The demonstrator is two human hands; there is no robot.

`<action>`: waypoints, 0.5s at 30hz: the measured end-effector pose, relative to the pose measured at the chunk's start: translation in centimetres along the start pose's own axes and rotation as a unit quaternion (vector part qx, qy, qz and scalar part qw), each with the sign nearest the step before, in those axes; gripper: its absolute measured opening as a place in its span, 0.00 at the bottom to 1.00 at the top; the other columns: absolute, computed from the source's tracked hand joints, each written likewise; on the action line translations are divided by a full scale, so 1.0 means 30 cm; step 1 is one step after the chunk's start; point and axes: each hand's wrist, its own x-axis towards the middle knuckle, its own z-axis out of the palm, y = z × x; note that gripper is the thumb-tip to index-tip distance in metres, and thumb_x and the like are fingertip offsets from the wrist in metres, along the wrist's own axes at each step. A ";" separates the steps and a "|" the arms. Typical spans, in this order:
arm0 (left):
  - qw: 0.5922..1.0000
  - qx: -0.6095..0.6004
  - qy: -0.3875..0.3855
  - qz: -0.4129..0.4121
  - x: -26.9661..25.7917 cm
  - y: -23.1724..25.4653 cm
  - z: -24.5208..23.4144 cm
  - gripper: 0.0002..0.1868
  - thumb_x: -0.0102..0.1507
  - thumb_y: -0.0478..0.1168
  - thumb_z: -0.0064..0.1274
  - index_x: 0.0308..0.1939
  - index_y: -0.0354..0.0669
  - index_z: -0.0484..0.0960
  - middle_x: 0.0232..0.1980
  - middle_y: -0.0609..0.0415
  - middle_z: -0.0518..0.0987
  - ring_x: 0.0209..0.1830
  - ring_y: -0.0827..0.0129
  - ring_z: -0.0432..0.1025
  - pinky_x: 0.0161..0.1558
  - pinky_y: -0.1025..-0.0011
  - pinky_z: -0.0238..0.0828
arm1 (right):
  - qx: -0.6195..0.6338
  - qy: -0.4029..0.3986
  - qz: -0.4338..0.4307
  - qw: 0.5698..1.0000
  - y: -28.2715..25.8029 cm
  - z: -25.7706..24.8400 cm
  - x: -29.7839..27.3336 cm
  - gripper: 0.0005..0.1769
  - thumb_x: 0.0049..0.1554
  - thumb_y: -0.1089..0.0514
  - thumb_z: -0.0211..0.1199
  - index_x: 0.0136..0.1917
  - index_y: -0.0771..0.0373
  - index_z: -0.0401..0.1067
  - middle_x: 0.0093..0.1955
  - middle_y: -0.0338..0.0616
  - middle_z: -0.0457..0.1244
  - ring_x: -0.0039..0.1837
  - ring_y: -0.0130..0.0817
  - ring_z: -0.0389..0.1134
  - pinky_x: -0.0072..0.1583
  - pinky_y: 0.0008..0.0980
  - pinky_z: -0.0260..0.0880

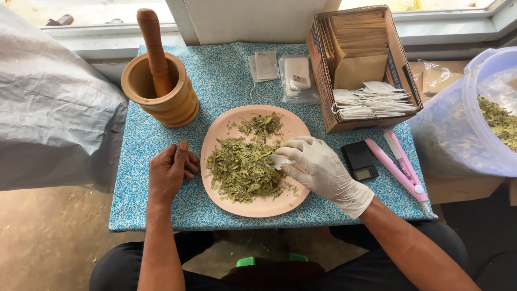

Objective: Sorting and inspecting dried tea leaves on a plate using a small spoon to identify and remove impurities.

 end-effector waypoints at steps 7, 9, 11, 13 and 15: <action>0.994 0.050 0.069 0.073 0.002 -0.066 0.006 0.22 0.83 0.46 0.54 0.36 0.42 0.86 0.33 0.47 0.88 0.29 0.62 0.85 0.32 0.69 0.85 | 0.010 -0.003 0.017 1.000 0.036 -0.008 -0.008 0.17 0.66 0.50 0.71 0.68 0.47 0.81 0.64 0.35 0.73 0.75 0.41 0.70 0.73 0.42 0.68; 0.987 0.068 0.089 0.112 0.008 -0.075 0.006 0.10 0.81 0.44 0.59 0.47 0.45 0.88 0.40 0.49 0.89 0.41 0.61 0.87 0.40 0.64 0.87 | -0.010 0.008 0.037 0.999 0.039 -0.016 -0.005 0.17 0.66 0.51 0.73 0.68 0.45 0.81 0.62 0.32 0.73 0.74 0.38 0.71 0.73 0.40 0.68; 0.987 0.074 0.091 0.106 -0.003 -0.026 0.007 0.04 0.79 0.40 0.61 0.52 0.46 0.88 0.46 0.50 0.89 0.47 0.58 0.86 0.45 0.61 0.87 | 0.003 0.007 0.049 0.999 0.036 -0.021 -0.008 0.14 0.66 0.51 0.72 0.65 0.47 0.82 0.61 0.33 0.74 0.74 0.38 0.71 0.72 0.40 0.68; 0.988 0.078 0.091 0.101 0.001 0.002 0.010 0.05 0.77 0.37 0.62 0.56 0.48 0.87 0.51 0.52 0.89 0.52 0.56 0.86 0.50 0.58 0.87 | 0.015 0.007 0.064 0.998 0.052 -0.022 -0.015 0.12 0.67 0.52 0.72 0.63 0.48 0.83 0.60 0.33 0.74 0.73 0.38 0.72 0.72 0.39 0.68; 0.988 0.082 0.088 0.098 0.002 0.006 0.010 0.08 0.77 0.33 0.60 0.58 0.49 0.88 0.53 0.54 0.88 0.57 0.59 0.84 0.55 0.58 0.87 | -0.002 0.001 0.090 0.996 0.081 -0.011 -0.029 0.06 0.66 0.49 0.73 0.57 0.46 0.84 0.57 0.25 0.74 0.73 0.30 0.71 0.72 0.35 0.67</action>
